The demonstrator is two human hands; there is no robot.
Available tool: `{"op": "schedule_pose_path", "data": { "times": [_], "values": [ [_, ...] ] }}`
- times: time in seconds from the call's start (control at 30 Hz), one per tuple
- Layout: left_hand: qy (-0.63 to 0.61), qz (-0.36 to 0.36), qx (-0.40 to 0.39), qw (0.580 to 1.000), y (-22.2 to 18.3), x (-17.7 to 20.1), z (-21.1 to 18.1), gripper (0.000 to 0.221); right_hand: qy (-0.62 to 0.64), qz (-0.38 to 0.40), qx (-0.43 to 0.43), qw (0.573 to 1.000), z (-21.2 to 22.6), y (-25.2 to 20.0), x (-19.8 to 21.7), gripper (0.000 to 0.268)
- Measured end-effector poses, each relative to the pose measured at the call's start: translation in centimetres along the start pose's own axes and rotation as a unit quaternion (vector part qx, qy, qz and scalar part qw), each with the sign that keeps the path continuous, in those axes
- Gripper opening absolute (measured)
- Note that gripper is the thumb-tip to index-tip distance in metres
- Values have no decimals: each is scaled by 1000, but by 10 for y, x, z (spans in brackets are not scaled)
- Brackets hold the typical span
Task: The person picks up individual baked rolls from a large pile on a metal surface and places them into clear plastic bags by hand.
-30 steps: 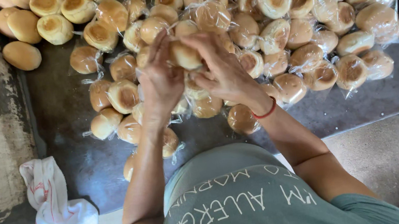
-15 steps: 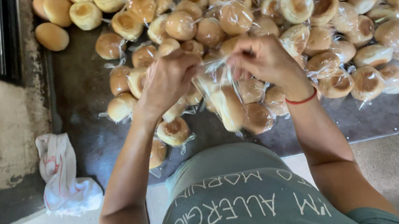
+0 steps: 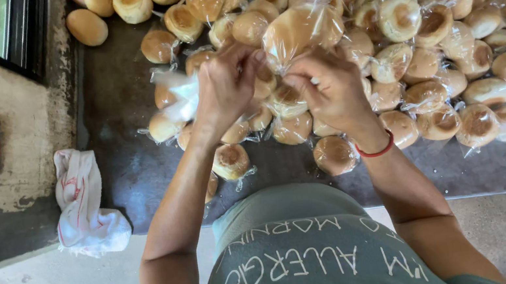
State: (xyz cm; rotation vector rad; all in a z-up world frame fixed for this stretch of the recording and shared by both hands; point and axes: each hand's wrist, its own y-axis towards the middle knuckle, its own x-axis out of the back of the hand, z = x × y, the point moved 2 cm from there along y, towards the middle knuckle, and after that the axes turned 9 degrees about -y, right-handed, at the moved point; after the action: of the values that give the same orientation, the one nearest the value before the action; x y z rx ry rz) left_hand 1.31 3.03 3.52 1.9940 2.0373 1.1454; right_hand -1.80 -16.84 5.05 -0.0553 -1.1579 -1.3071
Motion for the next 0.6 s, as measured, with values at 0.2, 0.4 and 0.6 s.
{"op": "schedule_pose_path", "data": {
  "times": [0.2,0.4,0.6],
  "values": [
    [-448,106,224,859,-22,-34,33,18,-75,84,70,991,-9,2,-13,11],
    [-144,261,169,939,-22,-19,-9,16,156,24,-33,987,-29,3,-13,11],
    [77,-4,-212,974,-25,-19,-25,22,324,43,-199,924,-64,-13,-27,2]
  ]
}}
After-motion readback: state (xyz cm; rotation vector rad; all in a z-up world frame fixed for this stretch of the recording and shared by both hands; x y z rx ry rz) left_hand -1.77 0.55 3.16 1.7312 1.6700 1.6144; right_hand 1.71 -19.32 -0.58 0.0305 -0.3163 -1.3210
